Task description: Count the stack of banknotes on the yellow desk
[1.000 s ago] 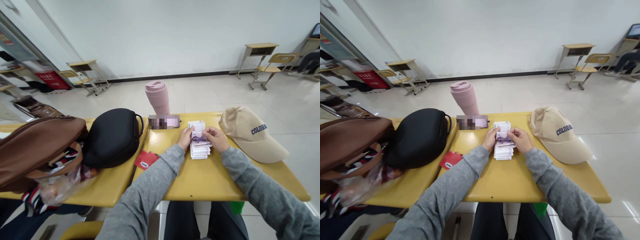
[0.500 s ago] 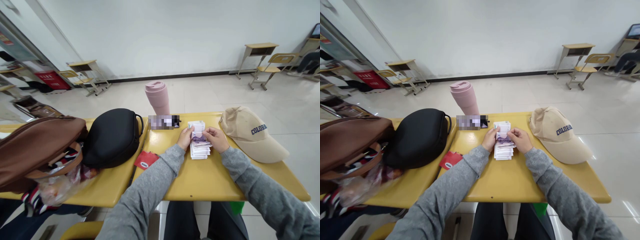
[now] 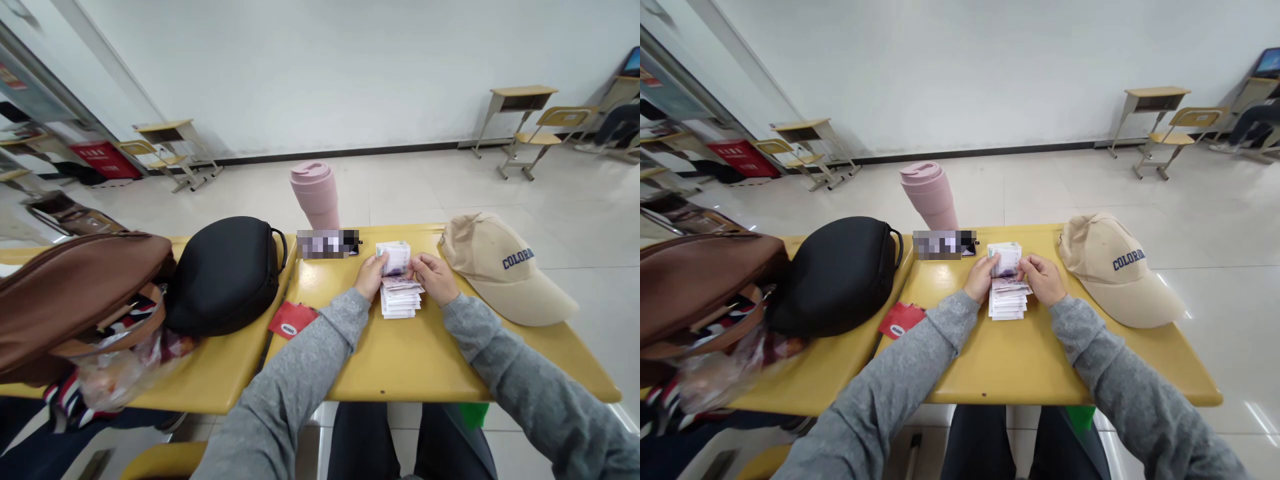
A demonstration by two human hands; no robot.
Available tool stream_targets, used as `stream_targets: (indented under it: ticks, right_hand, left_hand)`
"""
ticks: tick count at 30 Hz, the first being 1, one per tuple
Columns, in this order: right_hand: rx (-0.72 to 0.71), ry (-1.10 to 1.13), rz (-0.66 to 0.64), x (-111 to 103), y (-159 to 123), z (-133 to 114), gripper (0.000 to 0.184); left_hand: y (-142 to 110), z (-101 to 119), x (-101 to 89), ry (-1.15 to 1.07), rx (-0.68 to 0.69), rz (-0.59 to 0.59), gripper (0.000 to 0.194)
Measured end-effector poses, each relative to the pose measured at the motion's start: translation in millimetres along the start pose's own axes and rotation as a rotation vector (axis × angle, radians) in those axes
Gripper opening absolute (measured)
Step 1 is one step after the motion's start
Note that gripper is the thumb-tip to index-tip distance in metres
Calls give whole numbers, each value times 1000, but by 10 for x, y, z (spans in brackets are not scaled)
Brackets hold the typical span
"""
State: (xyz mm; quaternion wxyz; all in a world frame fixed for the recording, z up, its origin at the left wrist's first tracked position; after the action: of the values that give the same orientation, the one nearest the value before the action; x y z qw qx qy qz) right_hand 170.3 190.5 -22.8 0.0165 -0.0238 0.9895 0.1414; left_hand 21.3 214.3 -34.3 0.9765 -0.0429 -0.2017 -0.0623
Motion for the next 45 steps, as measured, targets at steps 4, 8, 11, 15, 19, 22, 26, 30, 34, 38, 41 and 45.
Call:
stream_targets:
  ticks: [4,8,11,15,19,22,26,30,34,38,41,45]
  right_hand:
    - [5,8,-2,1,5,10,33]
    - [34,-34,69,-19,24,64,33]
    - [74,-77,86,-33,38,115,35]
    - [99,-103,89,-38,43,149,36]
    - [121,-80,81,-23,36,145,36]
    - [117,-70,77,-15,32,134,36]
    - [108,-89,80,-22,36,140,35]
    - [63,-134,101,-41,44,144,33]
    - [19,-128,120,-51,36,120,32]
    - [14,-54,68,-28,13,74,33]
    - [27,8,36,-6,1,40,33]
    - [43,51,22,11,-1,16,30]
  left_hand:
    - [29,-32,-20,1,10,6,40]
    - [47,-57,-34,2,11,3,40]
    - [37,-49,-24,-2,11,-11,38]
    - [20,-31,-5,-8,6,-38,37]
    - [15,-31,-8,11,-18,-49,38]
    - [13,-33,-13,32,-26,-49,38]
    - [18,-37,-6,23,-21,-50,38]
    - [36,-43,-10,-2,5,-16,38]
    - [47,-39,-27,-1,9,16,39]
    - [33,-18,-31,4,20,44,38]
    - [18,-6,-25,19,24,50,36]
    - [11,-4,-18,25,18,37,37]
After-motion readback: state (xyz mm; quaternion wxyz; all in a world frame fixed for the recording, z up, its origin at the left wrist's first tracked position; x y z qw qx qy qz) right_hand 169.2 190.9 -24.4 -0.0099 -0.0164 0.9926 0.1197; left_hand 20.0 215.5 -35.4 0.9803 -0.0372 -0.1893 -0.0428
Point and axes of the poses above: each hand's wrist, its own y-axis towards the middle knuckle, its own x-axis out of the palm, z = x × y, the point moved 2 cm from there along y, towards the middle knuckle, and after that the axes turned 6 degrees about y, right-handed, at the moved point
